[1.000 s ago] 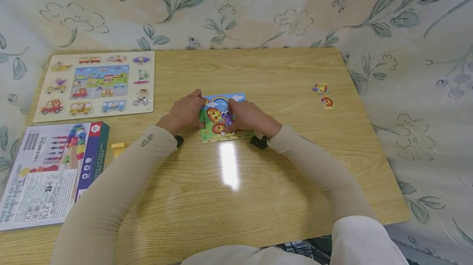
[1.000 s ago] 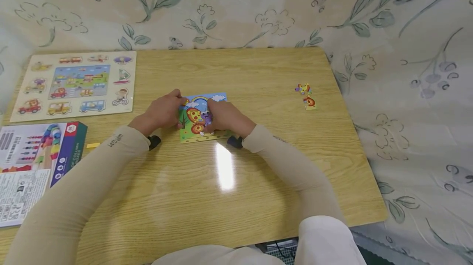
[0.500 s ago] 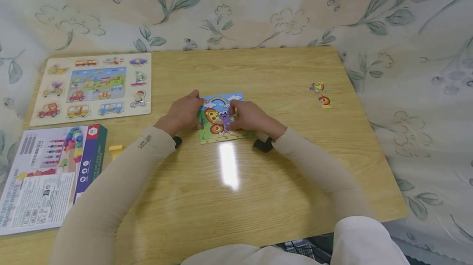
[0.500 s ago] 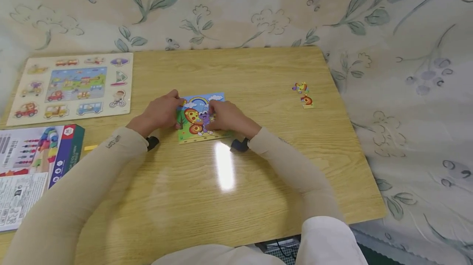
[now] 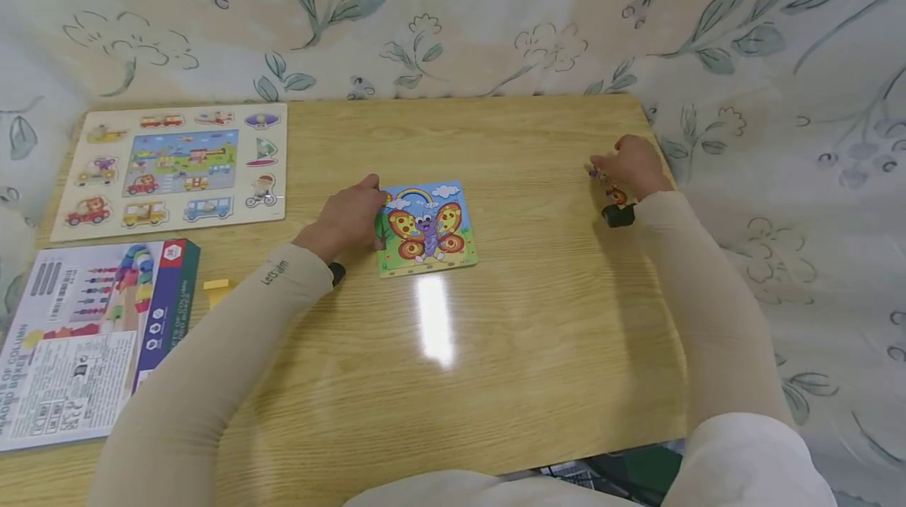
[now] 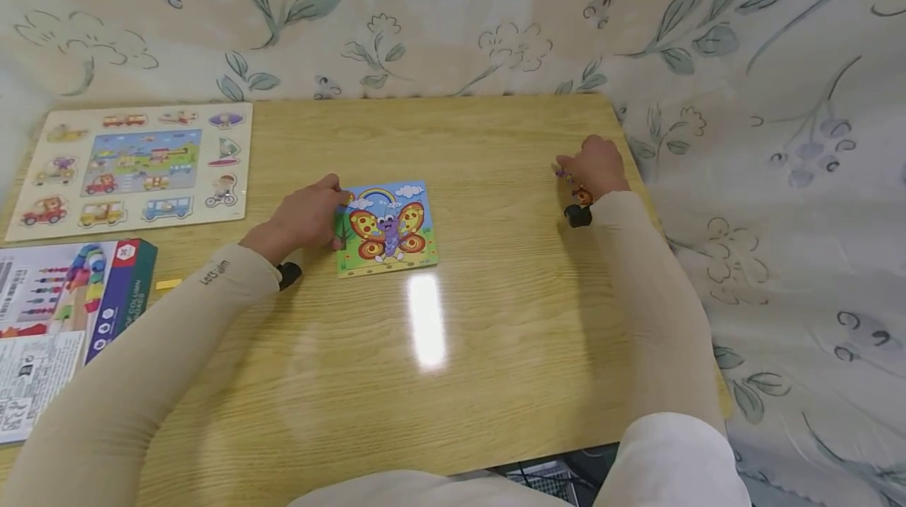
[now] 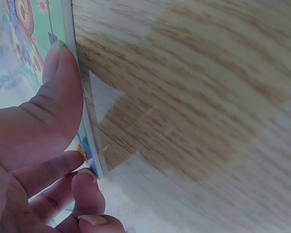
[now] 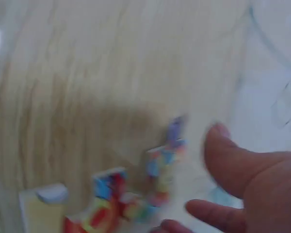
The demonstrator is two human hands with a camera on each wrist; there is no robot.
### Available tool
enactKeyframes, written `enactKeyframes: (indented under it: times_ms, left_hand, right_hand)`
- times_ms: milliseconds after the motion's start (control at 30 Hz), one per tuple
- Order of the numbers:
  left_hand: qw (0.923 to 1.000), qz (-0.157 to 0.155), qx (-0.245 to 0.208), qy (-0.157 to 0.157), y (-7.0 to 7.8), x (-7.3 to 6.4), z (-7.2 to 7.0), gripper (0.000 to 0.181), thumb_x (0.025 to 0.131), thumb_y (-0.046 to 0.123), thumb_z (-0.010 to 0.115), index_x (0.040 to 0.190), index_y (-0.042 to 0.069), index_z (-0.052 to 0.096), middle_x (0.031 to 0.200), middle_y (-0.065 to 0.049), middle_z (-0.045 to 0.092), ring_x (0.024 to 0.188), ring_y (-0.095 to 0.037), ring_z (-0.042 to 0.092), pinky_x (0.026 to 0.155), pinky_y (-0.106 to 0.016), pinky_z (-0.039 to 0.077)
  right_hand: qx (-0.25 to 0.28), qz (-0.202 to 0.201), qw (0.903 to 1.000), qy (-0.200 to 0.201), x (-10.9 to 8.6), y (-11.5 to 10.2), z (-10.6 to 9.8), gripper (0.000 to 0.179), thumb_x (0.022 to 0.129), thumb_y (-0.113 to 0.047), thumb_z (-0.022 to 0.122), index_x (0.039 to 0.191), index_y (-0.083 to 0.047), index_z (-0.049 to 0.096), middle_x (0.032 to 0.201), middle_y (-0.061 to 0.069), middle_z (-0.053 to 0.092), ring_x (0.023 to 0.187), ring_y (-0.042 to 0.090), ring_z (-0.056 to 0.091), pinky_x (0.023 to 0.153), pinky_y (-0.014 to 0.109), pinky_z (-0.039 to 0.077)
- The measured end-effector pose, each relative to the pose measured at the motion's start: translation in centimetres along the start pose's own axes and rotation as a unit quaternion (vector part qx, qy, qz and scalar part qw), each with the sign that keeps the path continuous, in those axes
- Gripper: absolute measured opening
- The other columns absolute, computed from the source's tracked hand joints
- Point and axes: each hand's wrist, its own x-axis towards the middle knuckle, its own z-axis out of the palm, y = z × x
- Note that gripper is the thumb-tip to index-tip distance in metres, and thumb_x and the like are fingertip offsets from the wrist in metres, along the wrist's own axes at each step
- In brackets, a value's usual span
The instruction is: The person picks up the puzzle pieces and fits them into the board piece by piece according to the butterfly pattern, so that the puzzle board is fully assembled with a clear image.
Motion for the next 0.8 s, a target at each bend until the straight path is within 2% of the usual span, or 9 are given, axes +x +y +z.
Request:
enactKeyframes:
  times_ms: [100, 167, 233, 367, 467, 600, 667, 733, 800]
  left_hand:
    - [1.0000, 0.000, 0.000, 0.002, 0.1, 0.0, 0.1, 0.076, 0.067, 0.027, 0.088, 0.130, 0.000, 0.055, 0.112, -0.012, 0.045, 0.097, -0.027, 0.054, 0.087, -0.042, 0.052]
    - [1.0000, 0.000, 0.000, 0.004, 0.2, 0.0, 0.1, 0.076, 0.067, 0.028, 0.088, 0.130, 0.000, 0.055, 0.112, -0.012, 0.045, 0.097, -0.027, 0.054, 0.087, -0.042, 0.052]
    - [1.0000, 0.000, -0.004, 0.007, 0.1, -0.1, 0.2, 0.076, 0.067, 0.027, 0.088, 0.130, 0.000, 0.055, 0.112, -0.012, 0.046, 0.097, -0.028, 0.054, 0.087, -0.043, 0.052]
    - [0.9999, 0.003, -0.004, 0.011, -0.1, -0.1, 0.2, 0.077, 0.067, 0.027, 0.088, 0.130, 0.000, 0.055, 0.112, -0.012, 0.046, 0.097, -0.028, 0.055, 0.086, -0.042, 0.052]
    - [0.9999, 0.007, -0.005, 0.009, 0.0, -0.1, 0.3, 0.076, 0.067, 0.027, 0.088, 0.130, 0.000, 0.055, 0.113, -0.012, 0.046, 0.097, -0.027, 0.054, 0.086, -0.042, 0.052]
    - [0.9999, 0.007, -0.009, 0.008, 0.0, 0.1, 0.4, 0.076, 0.067, 0.026, 0.088, 0.129, -0.001, 0.055, 0.113, -0.012, 0.045, 0.097, -0.027, 0.054, 0.087, -0.042, 0.052]
    - [0.9999, 0.004, -0.010, 0.011, -0.1, 0.1, 0.4, 0.075, 0.067, 0.026, 0.089, 0.128, -0.001, 0.056, 0.112, -0.012, 0.046, 0.096, -0.027, 0.054, 0.087, -0.042, 0.052]
    - [0.9998, 0.003, -0.010, 0.015, -0.1, 0.1, 0.4, 0.075, 0.066, 0.026, 0.089, 0.128, -0.002, 0.056, 0.112, -0.012, 0.046, 0.096, -0.027, 0.054, 0.088, -0.042, 0.052]
    - [0.9999, 0.000, -0.007, 0.016, 0.0, 0.1, 0.4, 0.075, 0.066, 0.026, 0.089, 0.128, -0.001, 0.056, 0.112, -0.011, 0.046, 0.096, -0.027, 0.054, 0.087, -0.042, 0.052]
  right_hand:
    - [0.003, 0.019, 0.9998, 0.006, 0.9, 1.2, 0.7, 0.064, 0.091, -0.050, 0.058, 0.109, 0.012, 0.063, 0.109, 0.032, 0.061, 0.091, 0.042, 0.058, 0.081, 0.050, 0.048]
    - [0.001, 0.028, 0.9994, 0.018, 1.1, 1.3, 1.2, 0.062, 0.088, -0.051, 0.061, 0.098, 0.010, 0.066, 0.098, 0.030, 0.064, 0.080, 0.037, 0.057, 0.074, 0.046, 0.049]
    - [-0.002, 0.033, 0.9991, 0.027, 1.3, 1.1, 1.2, 0.063, 0.087, -0.051, 0.062, 0.100, 0.011, 0.065, 0.099, 0.030, 0.063, 0.079, 0.035, 0.056, 0.072, 0.045, 0.048]
    - [0.033, 0.048, 0.9983, 0.010, 1.2, 1.2, 1.1, 0.065, 0.085, -0.052, 0.064, 0.101, 0.011, 0.063, 0.106, 0.030, 0.060, 0.085, 0.035, 0.054, 0.072, 0.044, 0.048]
    - [0.054, 0.049, 0.9972, 0.015, 1.0, 1.2, 1.2, 0.058, 0.084, -0.050, 0.067, 0.093, 0.008, 0.064, 0.098, 0.024, 0.060, 0.084, 0.033, 0.053, 0.073, 0.043, 0.048]
    - [0.073, -0.002, 0.9966, 0.039, 0.3, -1.1, 1.3, 0.042, 0.087, -0.038, 0.068, 0.080, 0.003, 0.062, 0.075, 0.008, 0.057, 0.073, 0.026, 0.049, 0.069, 0.039, 0.045]
    - [0.104, -0.036, 0.9935, 0.030, -0.2, -3.1, 1.2, 0.035, 0.089, -0.033, 0.067, 0.081, 0.000, 0.061, 0.071, 0.001, 0.054, 0.068, 0.020, 0.048, 0.065, 0.035, 0.043]
    - [0.152, -0.075, 0.9854, 0.009, -0.9, -5.3, 1.6, 0.029, 0.091, -0.029, 0.066, 0.084, -0.001, 0.061, 0.069, -0.003, 0.053, 0.063, 0.015, 0.048, 0.060, 0.032, 0.043]
    - [0.205, -0.105, 0.9730, -0.019, -1.7, -7.7, 2.3, 0.028, 0.091, -0.029, 0.065, 0.087, -0.002, 0.061, 0.068, -0.004, 0.055, 0.059, 0.012, 0.050, 0.057, 0.030, 0.045]
